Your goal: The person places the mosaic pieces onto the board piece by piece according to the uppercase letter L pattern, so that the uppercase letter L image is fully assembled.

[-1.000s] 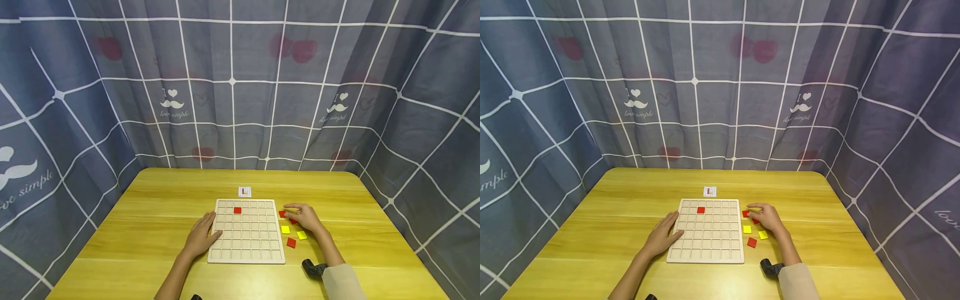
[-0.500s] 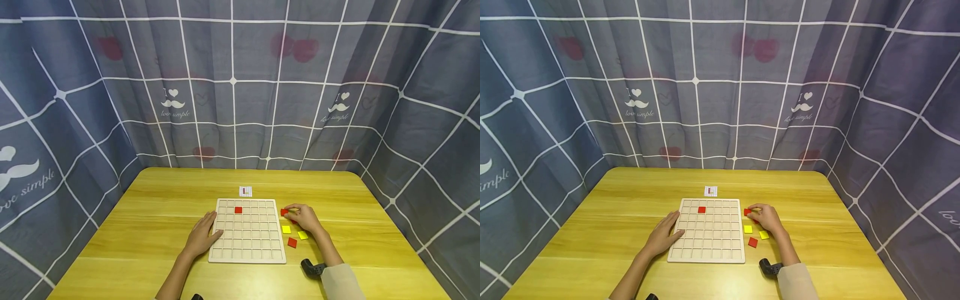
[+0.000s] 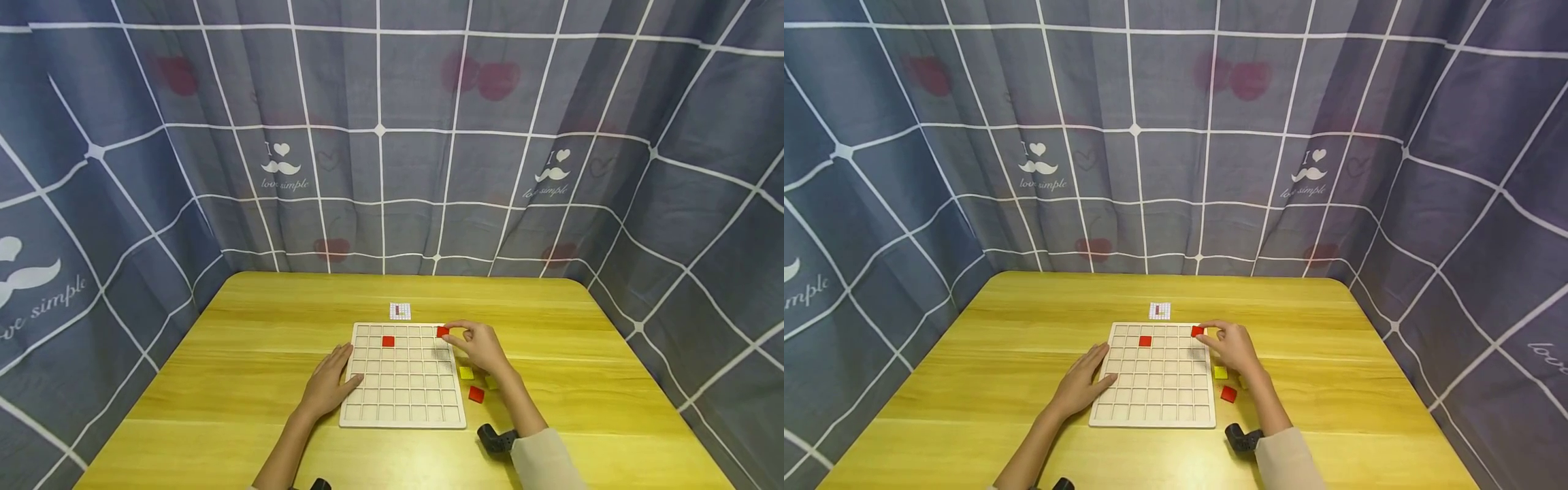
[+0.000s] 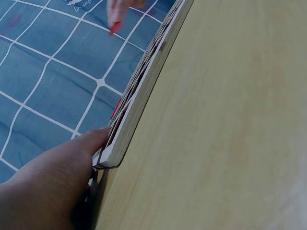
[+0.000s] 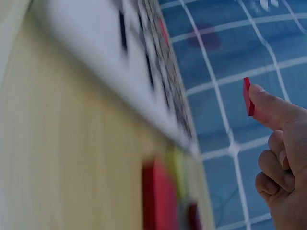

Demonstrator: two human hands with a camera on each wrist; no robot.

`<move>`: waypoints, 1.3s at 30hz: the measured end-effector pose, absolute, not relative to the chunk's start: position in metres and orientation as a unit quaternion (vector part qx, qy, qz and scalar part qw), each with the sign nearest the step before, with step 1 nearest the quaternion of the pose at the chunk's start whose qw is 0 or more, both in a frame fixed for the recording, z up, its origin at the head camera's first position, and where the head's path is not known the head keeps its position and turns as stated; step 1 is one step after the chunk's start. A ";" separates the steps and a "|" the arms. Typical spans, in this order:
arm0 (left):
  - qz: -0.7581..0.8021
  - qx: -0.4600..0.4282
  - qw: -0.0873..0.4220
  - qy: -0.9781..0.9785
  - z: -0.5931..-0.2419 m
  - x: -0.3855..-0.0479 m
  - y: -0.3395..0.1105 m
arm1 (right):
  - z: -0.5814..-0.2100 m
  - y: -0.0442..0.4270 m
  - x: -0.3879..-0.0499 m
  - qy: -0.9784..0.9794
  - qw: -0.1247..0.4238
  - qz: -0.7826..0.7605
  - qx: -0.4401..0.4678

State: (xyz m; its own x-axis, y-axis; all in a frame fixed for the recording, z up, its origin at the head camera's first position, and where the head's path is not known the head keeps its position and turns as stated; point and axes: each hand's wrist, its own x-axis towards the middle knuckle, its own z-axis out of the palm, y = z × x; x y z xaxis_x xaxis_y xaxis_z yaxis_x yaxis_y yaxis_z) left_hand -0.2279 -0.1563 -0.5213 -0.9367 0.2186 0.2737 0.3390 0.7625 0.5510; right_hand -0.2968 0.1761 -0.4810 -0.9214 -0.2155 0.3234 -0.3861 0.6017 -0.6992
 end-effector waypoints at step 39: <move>-0.305 -0.153 0.095 -0.935 -0.522 -0.230 -0.157 | -0.514 0.069 -0.295 -0.911 0.099 0.318 0.245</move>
